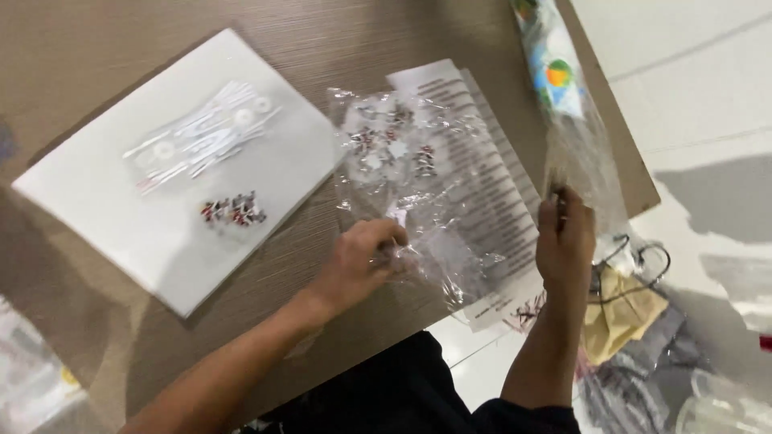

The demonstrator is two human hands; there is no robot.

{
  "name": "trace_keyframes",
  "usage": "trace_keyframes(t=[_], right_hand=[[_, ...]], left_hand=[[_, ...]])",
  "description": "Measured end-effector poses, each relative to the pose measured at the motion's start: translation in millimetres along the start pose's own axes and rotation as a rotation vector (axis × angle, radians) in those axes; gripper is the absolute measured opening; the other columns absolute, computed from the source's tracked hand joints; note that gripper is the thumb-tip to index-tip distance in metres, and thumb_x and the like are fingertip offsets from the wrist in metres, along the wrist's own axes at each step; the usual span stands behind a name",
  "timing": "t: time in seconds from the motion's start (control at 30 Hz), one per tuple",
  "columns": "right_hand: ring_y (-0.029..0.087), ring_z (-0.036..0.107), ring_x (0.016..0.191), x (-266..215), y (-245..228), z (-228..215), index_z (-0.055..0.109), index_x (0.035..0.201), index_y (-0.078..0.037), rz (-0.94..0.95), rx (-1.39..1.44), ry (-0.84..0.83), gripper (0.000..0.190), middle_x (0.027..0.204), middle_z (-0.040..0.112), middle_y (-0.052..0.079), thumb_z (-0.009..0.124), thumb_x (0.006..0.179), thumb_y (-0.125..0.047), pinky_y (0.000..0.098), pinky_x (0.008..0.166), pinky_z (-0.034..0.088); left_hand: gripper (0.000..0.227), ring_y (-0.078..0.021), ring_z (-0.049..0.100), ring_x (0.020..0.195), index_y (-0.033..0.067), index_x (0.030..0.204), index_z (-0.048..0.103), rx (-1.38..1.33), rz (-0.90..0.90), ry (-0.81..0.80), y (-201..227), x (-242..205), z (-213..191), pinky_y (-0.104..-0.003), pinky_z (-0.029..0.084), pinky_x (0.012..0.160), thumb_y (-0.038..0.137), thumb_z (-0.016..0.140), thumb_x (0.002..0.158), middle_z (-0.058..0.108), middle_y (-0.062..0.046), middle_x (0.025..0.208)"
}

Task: Organizing and placing small decorative label packets into a plastic bag on a workstation using a small tool.

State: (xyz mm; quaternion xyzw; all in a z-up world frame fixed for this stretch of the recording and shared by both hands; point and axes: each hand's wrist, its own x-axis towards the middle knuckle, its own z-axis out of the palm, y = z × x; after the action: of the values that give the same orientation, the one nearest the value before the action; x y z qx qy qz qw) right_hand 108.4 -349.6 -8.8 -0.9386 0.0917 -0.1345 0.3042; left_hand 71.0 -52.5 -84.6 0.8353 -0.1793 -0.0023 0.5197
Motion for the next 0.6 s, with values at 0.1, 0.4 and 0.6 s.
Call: trace_keyframes(t=[0.1,0.4,0.6], right_hand=[[0.042,0.064,0.098,0,27,15,0.067,0.134,0.0,-0.109,-0.255,-0.059,0.034,0.102,0.06,0.021,0.053,0.112,-0.022,0.0522,0.088,0.049],[0.036,0.07,0.082,-27,-13,-1,0.073,0.114,0.0,-0.301,-0.055,0.062,0.015,0.09,0.068,0.02,0.06,0.11,-0.005,0.0434,0.073,0.056],[0.02,0.082,0.101,-75,-93,-46,0.071,0.112,-0.006,-0.547,0.433,-0.607,0.028,0.113,0.079,0.01,0.046,0.105,-0.016,0.0259,0.083,0.071]], left_hand=[[0.017,-0.0254,0.07,0.085,0.0114,0.106,0.071,-0.323,-0.06,0.043,-4,5,0,-0.037,0.058,0.074,0.018,0.074,0.091,0.072,-0.01,0.091],[0.031,-0.0329,0.068,0.108,0.0141,0.11,0.079,-0.587,-0.274,0.189,38,8,-24,-0.05,0.058,0.092,0.038,0.062,0.101,0.072,-0.016,0.114],[0.028,-0.0262,0.057,0.11,0.0101,0.12,0.073,-0.331,-0.046,0.248,52,-6,-6,-0.035,0.062,0.089,0.026,0.063,0.099,0.061,-0.013,0.118]])
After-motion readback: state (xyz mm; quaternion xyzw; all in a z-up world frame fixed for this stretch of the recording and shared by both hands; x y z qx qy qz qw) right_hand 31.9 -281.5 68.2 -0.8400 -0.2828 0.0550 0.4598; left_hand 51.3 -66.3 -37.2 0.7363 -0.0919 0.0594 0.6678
